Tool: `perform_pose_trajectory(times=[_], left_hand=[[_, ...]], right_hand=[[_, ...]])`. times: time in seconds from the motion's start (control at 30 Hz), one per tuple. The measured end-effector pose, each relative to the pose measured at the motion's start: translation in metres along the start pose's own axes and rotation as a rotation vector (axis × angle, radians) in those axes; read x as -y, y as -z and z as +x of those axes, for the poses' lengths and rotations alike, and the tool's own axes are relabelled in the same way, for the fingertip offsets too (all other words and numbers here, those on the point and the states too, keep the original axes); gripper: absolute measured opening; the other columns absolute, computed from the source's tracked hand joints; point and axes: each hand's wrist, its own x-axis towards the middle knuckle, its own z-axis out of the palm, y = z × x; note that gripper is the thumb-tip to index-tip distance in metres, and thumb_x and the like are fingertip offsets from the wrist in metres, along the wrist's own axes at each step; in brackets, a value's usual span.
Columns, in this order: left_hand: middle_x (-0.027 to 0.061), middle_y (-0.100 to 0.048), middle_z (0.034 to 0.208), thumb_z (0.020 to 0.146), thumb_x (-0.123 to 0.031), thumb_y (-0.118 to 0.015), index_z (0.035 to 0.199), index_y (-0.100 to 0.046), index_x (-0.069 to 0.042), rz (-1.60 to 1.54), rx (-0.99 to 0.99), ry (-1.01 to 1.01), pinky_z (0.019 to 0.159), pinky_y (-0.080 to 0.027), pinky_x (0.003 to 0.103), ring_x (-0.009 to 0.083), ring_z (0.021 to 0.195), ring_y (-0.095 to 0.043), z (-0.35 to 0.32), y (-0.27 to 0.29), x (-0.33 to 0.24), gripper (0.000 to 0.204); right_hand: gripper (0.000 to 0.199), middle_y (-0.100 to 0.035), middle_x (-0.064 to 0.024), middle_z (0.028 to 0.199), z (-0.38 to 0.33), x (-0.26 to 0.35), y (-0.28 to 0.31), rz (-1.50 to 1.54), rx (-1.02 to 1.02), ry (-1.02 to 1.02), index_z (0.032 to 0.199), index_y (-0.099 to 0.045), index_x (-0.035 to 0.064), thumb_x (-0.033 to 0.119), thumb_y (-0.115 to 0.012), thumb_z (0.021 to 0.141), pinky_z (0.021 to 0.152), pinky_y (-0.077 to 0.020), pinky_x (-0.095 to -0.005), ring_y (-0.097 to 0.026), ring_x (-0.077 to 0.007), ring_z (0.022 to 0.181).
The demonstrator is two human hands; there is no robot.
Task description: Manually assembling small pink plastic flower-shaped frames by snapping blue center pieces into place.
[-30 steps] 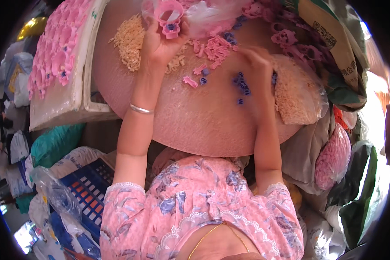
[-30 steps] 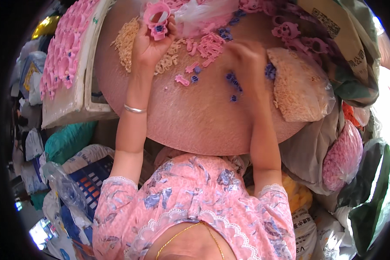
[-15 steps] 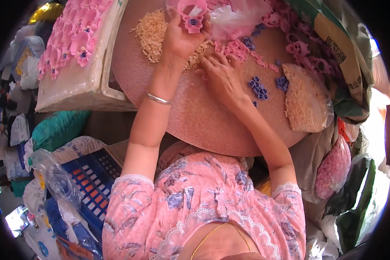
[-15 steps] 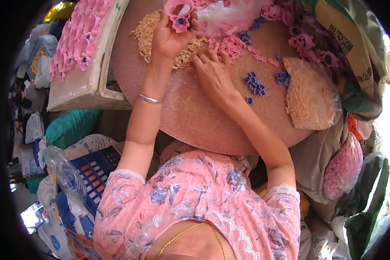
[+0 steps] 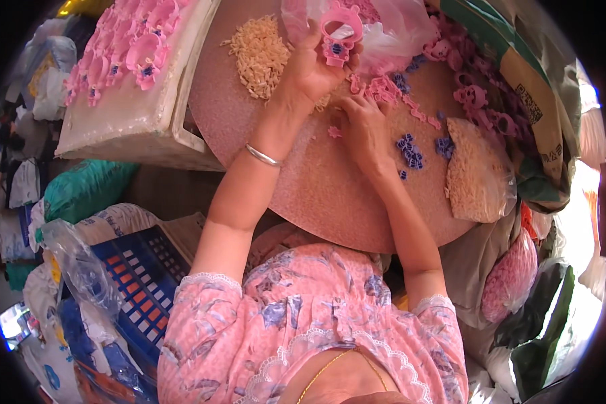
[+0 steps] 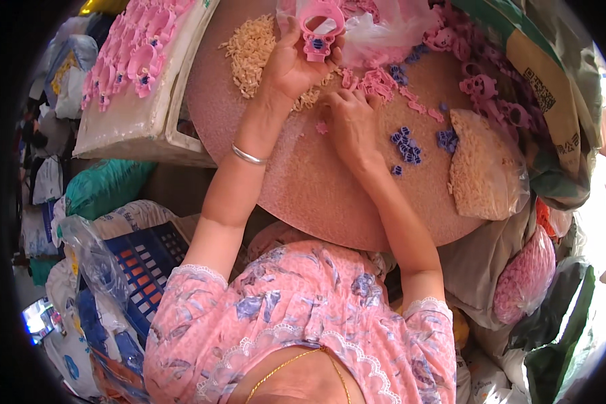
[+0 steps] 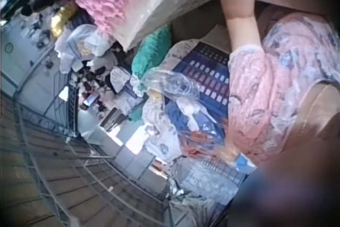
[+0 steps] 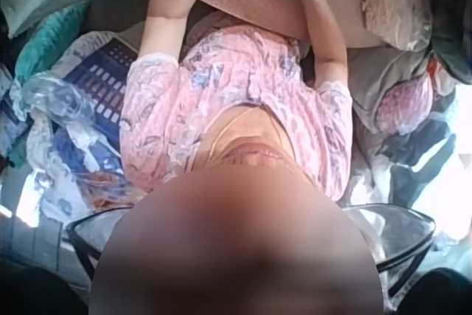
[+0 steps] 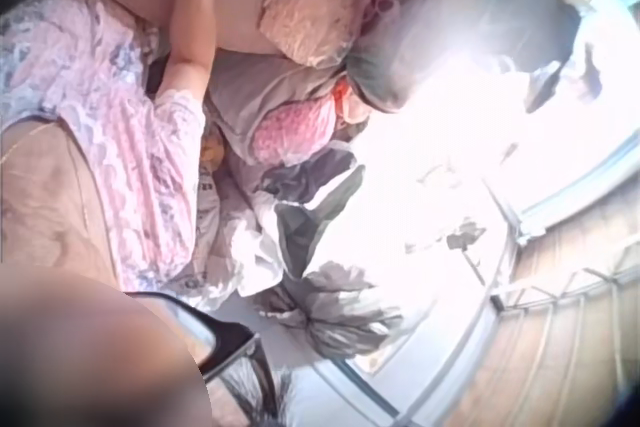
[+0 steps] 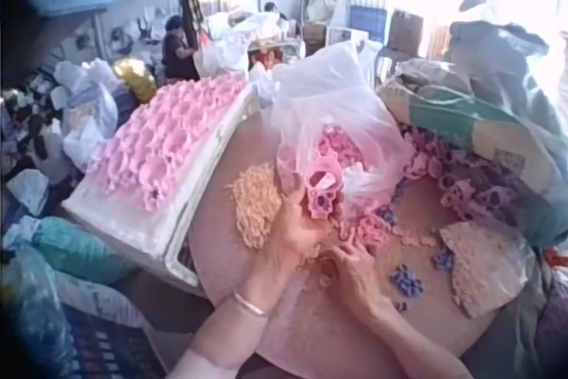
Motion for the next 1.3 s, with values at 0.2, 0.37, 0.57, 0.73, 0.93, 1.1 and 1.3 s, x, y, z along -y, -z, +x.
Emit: perform_pose_trajectory(times=[0.2,0.37,0.57,0.73,0.93,1.1,1.3], left_hand=[[0.016,-0.059,0.106,0.095,-0.046,-0.044,0.121,-0.05,-0.006,0.037,-0.068,-0.001,0.08,-0.048,0.042,0.0304,0.092,-0.058,-0.003,0.001,0.011,0.049],[0.0161,-0.056,0.111,0.095,-0.046,-0.043,0.126,-0.046,-0.004,0.041,-0.034,0.133,0.087,-0.048,0.046,0.0316,0.097,-0.057,-0.007,-0.012,0.034,0.052],[0.0126,-0.054,0.12,0.096,-0.045,-0.042,0.13,-0.043,-0.005,0.076,-0.007,0.226,0.093,-0.045,0.048,0.028,0.104,-0.054,-0.017,-0.029,0.049,0.053],[0.0082,-0.056,0.118,0.094,-0.048,-0.045,0.13,-0.045,-0.009,0.124,0.074,0.278,0.085,-0.047,0.039,0.0232,0.104,-0.055,-0.011,-0.016,0.053,0.053],[0.0079,-0.057,0.116,0.094,-0.048,-0.046,0.13,-0.046,-0.01,0.154,0.056,0.282,0.085,-0.047,0.035,0.0224,0.104,-0.054,-0.012,-0.018,0.051,0.053],[0.0088,-0.057,0.117,0.094,-0.048,-0.046,0.128,-0.047,-0.009,0.15,0.012,0.297,0.086,-0.046,0.037,0.0243,0.103,-0.054,-0.011,-0.019,0.051,0.052],[0.0095,-0.058,0.117,0.094,-0.051,-0.043,0.129,-0.047,-0.008,0.123,-0.038,0.31,0.084,-0.045,0.038,0.025,0.102,-0.056,-0.012,-0.017,0.05,0.056]], right_hand=[[0.015,-0.069,-0.0063,0.092,0.002,-0.009,0.014,0.683,-0.254,-0.444,0.098,-0.066,0.0027,-0.003,-0.06,0.086,0.067,-0.0488,-0.0254,-0.064,-0.0138,0.077],[0.012,-0.068,-0.01,0.092,0.004,-0.028,0.035,1.265,-0.327,-0.48,0.102,-0.058,0.0002,0.005,-0.059,0.091,0.066,-0.0503,-0.0219,-0.063,-0.0111,0.077],[0.018,-0.066,-0.0137,0.105,0.002,-0.037,0.058,1.511,-0.222,-0.536,0.114,-0.051,0.0069,0.008,-0.052,0.096,0.066,-0.0454,-0.0239,-0.063,-0.0128,0.082],[0.012,-0.065,-0.0104,0.1,-0.003,-0.062,0.06,1.685,-0.234,-0.521,0.105,-0.057,0.006,0.008,-0.054,0.094,0.065,-0.044,-0.0235,-0.061,-0.0115,0.085],[0.008,-0.065,-0.0073,0.094,-0.004,-0.076,0.055,1.703,-0.224,-0.558,0.098,-0.061,0.0037,0.008,-0.057,0.093,0.064,-0.0451,-0.0226,-0.061,-0.0112,0.08],[0.009,-0.067,-0.0078,0.092,-0.002,-0.072,0.055,1.538,-0.324,-0.553,0.1,-0.06,0.003,0.006,-0.058,0.092,0.064,-0.0466,-0.0223,-0.062,-0.0113,0.076],[0.009,-0.068,-0.0092,0.096,-0.007,-0.08,0.047,1.503,-0.405,-0.411,0.099,-0.061,0.0032,0.005,-0.059,0.091,0.066,-0.047,-0.023,-0.065,-0.0128,0.077]])
